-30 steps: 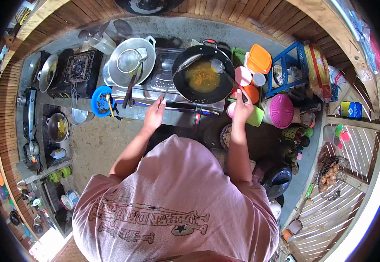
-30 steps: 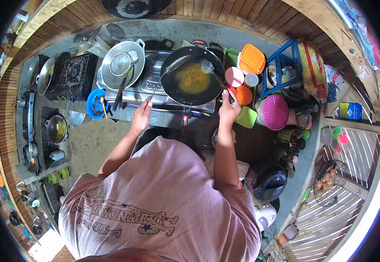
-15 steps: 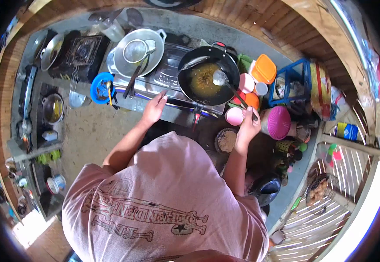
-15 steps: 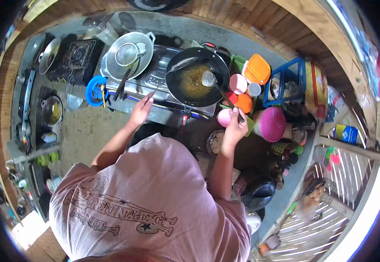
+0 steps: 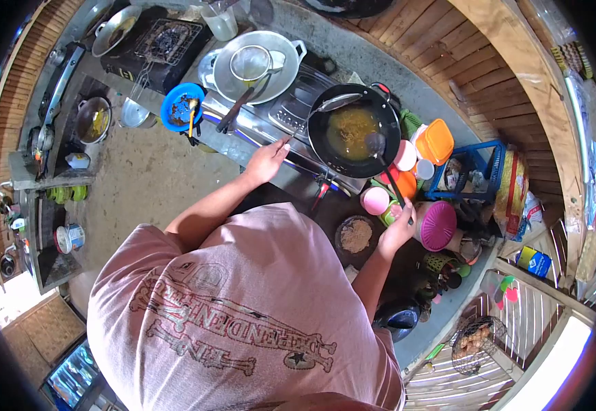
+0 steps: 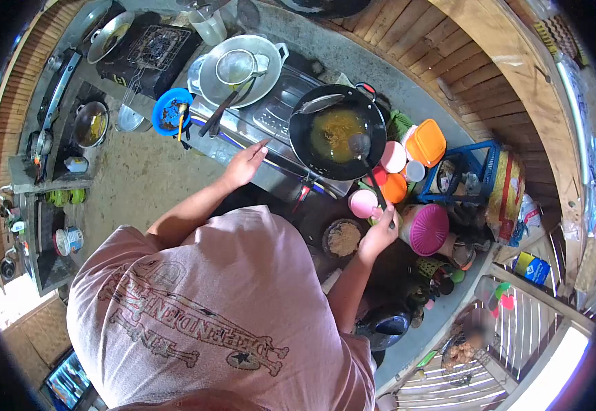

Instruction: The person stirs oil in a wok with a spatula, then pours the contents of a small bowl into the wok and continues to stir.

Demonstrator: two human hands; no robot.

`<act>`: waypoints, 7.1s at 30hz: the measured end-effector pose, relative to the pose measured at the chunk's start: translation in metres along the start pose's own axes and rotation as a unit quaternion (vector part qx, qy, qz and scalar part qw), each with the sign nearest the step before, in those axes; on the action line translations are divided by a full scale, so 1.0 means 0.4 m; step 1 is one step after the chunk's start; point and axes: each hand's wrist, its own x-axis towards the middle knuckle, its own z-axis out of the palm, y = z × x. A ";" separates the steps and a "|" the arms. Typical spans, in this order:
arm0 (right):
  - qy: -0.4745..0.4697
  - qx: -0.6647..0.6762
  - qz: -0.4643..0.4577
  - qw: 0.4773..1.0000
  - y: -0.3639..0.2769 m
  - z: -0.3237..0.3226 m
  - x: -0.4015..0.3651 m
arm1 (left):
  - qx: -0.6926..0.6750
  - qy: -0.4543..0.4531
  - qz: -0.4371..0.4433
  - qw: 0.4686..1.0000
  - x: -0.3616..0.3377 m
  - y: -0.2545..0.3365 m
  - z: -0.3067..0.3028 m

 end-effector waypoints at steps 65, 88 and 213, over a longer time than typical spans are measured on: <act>-0.223 -0.604 -0.155 0.749 0.014 0.121 0.120 | -0.015 0.044 0.047 0.998 0.003 -0.095 0.041; -0.202 -0.564 -0.232 0.766 -0.009 0.053 0.113 | -0.001 0.058 0.057 0.997 -0.012 -0.046 0.012; -0.214 -0.463 -0.289 0.810 -0.027 0.068 -0.056 | -0.053 0.022 -0.001 0.998 0.013 -0.059 0.005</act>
